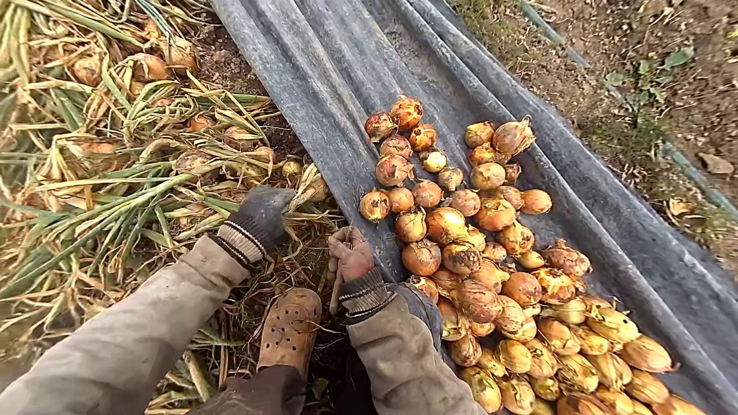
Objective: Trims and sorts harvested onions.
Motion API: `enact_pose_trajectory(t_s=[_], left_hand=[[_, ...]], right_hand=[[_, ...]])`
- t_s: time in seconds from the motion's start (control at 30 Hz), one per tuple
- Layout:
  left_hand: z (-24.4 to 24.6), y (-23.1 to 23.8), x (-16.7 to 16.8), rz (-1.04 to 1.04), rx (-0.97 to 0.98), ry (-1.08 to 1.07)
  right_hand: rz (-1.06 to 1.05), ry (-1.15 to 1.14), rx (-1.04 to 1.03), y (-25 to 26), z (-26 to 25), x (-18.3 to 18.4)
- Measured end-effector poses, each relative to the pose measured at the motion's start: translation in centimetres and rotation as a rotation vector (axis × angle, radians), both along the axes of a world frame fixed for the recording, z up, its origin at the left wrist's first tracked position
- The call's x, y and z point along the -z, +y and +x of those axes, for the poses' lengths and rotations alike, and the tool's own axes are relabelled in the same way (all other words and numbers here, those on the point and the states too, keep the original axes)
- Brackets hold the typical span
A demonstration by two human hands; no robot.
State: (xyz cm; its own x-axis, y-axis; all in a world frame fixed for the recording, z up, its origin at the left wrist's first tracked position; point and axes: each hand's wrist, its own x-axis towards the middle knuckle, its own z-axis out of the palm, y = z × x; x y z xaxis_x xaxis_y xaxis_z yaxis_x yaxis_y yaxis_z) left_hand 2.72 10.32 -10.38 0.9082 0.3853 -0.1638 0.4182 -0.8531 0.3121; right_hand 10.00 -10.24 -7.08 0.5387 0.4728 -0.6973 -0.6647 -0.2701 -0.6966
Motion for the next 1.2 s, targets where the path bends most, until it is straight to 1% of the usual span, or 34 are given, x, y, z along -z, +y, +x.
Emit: enact_pose_trajectory(t_s=[0.13, 0.17, 0.23, 0.3, 0.33, 0.37, 0.4, 0.47, 0.53, 0.57, 0.6, 0.67, 0.7, 0.73, 0.77, 0.8, 0.87, 0.93, 1.0, 1.07, 1.1, 1.2], left_hand=[[-10.0, -1.8, -2.0, -0.066, -0.051, 0.057], [-12.0, -1.7, -2.8, -0.080, -0.055, 0.112], [-15.3, -1.2, -4.0, -0.115, -0.077, 0.289], [-16.2, -0.8, -5.6, -0.166, -0.102, 0.469], [-15.7, -0.8, -6.6, -0.187, -0.098, 0.511], [-14.8, -0.9, -7.7, -0.214, -0.110, 0.511], [-13.5, -1.1, -8.4, -0.234, -0.138, 0.450], [-10.2, -1.2, -8.8, -0.269, -0.242, 0.215], [-5.7, -0.6, -7.8, -0.228, -0.345, 0.065], [-3.4, 0.3, -6.5, -0.183, -0.365, 0.076], [-1.4, 1.3, -4.6, -0.128, -0.349, 0.159], [1.6, 2.9, -0.6, -0.055, -0.267, 0.421], [2.6, 3.0, 0.8, -0.020, -0.226, 0.525], [3.2, 2.6, 1.1, -0.023, -0.212, 0.566], [3.3, 2.4, 1.4, -0.054, -0.213, 0.543], [3.0, 2.2, 1.6, -0.106, -0.222, 0.470], [1.7, 0.9, 1.1, -0.247, -0.253, 0.238], [-0.2, -1.2, -0.8, -0.449, -0.299, 0.022], [-2.4, -3.4, -3.0, -0.704, -0.308, -0.156], [-4.2, -5.2, -5.4, -0.896, -0.276, -0.223], [-5.0, -5.9, -6.6, -0.923, -0.245, -0.223], [-6.7, -6.6, -9.3, -0.847, -0.161, -0.164]], right_hand=[[-0.028, -0.006, 0.043, -0.4, 0.2, -0.5], [-0.033, 0.007, 0.045, -0.5, 0.1, -0.6], [-0.037, 0.023, 0.046, -0.7, -0.2, -0.7], [-0.043, 0.031, 0.033, -0.8, -0.3, -0.9], [-0.042, 0.033, 0.025, -0.8, -0.3, -1.1], [-0.037, 0.032, 0.015, -0.8, -0.3, -1.1], [-0.029, 0.030, 0.004, -0.8, -0.3, -1.2], [-0.019, 0.018, -0.013, -0.8, -0.3, -1.2], [0.004, -0.010, -0.006, -0.8, -0.4, -0.8], [0.009, -0.020, -0.006, -0.8, -0.4, -0.7], [0.006, -0.028, -0.012, -0.9, -0.3, -0.5], [-0.024, -0.048, -0.034, -0.9, -0.3, -0.4], [-0.040, -0.066, -0.056, -0.9, -0.3, -0.3], [-0.060, -0.084, -0.080, -1.0, -0.2, 0.0], [-0.080, -0.105, -0.094, -1.0, -0.2, 0.4], [-0.103, -0.126, -0.110, -1.1, -0.1, 0.8], [-0.171, -0.173, -0.185, -1.1, 0.3, 1.1], [-0.206, -0.268, -0.298, -0.8, 0.6, 1.2], [-0.153, -0.354, -0.417, -0.8, 0.7, 1.0], [-0.023, -0.414, -0.499, -0.8, 0.5, 1.2], [0.043, -0.431, -0.529, -0.9, 0.3, 1.1], [0.228, -0.536, -0.531, -1.3, -0.4, 0.4]])
